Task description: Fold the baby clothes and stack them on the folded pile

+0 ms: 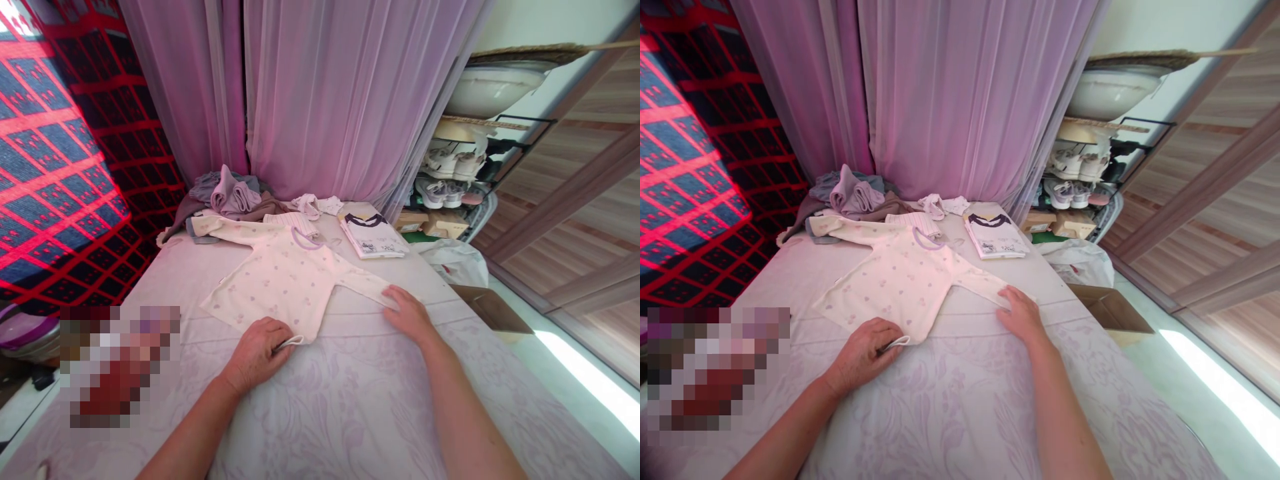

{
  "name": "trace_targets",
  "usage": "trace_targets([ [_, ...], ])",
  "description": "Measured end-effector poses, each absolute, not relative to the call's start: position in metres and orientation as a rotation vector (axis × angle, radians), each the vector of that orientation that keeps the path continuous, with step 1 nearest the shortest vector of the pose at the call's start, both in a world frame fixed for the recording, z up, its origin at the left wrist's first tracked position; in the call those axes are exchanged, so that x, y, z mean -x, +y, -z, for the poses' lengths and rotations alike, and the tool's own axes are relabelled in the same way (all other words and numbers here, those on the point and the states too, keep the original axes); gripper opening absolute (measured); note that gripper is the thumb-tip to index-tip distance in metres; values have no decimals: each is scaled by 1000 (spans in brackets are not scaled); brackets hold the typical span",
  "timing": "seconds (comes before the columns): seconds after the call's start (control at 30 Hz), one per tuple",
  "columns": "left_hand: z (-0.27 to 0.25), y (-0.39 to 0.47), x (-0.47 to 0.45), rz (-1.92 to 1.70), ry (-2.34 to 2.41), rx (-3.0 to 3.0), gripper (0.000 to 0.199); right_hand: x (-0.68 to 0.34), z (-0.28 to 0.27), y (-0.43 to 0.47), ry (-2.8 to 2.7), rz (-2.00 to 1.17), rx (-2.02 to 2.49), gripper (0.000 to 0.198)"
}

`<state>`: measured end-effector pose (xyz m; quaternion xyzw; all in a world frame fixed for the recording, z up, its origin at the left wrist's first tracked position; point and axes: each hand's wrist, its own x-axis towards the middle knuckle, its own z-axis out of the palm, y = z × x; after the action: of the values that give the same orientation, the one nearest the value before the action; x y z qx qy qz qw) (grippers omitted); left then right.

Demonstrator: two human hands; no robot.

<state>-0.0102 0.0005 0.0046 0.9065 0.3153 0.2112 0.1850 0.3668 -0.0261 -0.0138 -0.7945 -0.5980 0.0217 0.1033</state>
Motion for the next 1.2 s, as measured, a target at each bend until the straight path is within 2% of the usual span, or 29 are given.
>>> trace_targets([
  [0.17,-4,2,10,-579,892,-2577,17,-392,26,-58,-1663,103,2300,33],
  [0.37,-5,2,10,-586,890,-2582,17,-384,11,-64,-1788,342,2130,26],
  [0.6,-5,2,10,-577,899,-2589,16,-377,-3,-67,-1932,69,2186,25],
  [0.7,-4,2,10,-589,886,-2587,16,-373,-13,-59,-1908,61,2211,37],
  [0.83,-5,2,10,-598,883,-2581,18,-351,-17,-28,-1911,111,2149,40],
  [1.03,-7,2,10,-583,883,-2582,18,-316,2,17,-2106,-187,2290,53],
  [1.2,-6,2,10,-592,880,-2569,16,-317,6,16,-2135,-237,2336,56],
])
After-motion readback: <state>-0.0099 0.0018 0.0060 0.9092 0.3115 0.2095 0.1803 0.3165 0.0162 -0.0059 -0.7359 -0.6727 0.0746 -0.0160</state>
